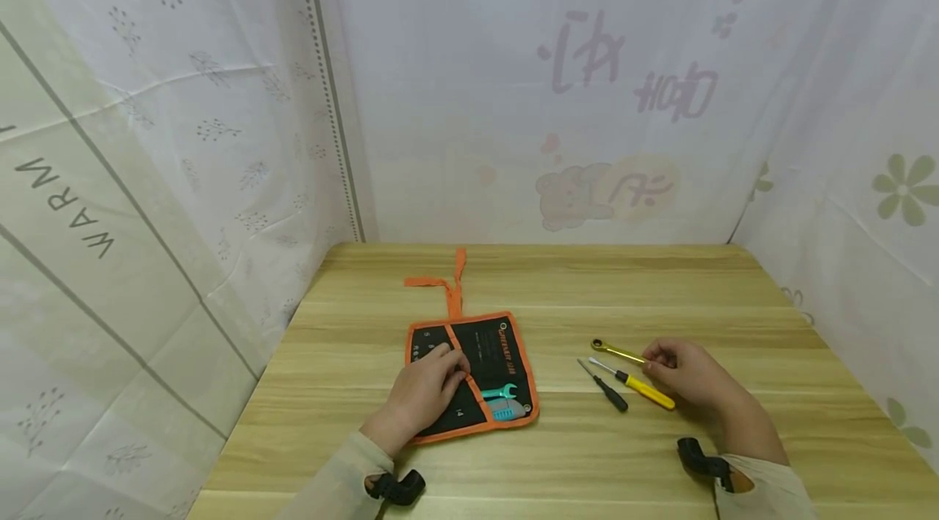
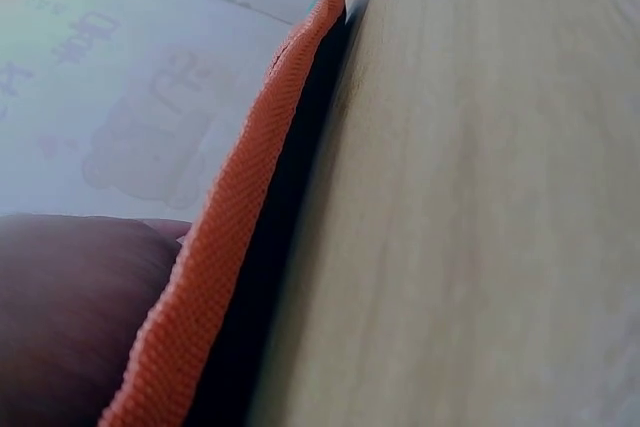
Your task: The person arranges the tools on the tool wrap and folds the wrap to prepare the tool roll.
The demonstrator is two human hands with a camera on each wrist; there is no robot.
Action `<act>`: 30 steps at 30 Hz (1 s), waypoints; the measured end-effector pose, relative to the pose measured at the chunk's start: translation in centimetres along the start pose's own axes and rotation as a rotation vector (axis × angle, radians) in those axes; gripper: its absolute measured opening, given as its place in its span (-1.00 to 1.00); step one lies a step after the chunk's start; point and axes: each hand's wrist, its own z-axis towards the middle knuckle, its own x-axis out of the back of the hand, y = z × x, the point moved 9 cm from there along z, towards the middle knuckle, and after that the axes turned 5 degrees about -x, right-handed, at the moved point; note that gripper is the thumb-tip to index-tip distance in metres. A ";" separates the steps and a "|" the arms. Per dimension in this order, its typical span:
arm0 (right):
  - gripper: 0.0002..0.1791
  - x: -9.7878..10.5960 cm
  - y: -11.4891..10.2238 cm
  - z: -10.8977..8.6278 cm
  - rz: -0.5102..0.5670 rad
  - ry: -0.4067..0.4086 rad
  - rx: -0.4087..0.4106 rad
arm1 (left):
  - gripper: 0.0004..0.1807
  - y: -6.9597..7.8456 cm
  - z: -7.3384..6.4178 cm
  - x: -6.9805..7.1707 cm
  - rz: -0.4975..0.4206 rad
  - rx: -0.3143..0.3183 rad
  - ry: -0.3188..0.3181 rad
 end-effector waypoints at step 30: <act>-0.84 -0.3 -2.6 0.3 -0.007 0.140 0.045 | -0.95 0.2 -0.1 0.2 -0.011 -0.004 0.004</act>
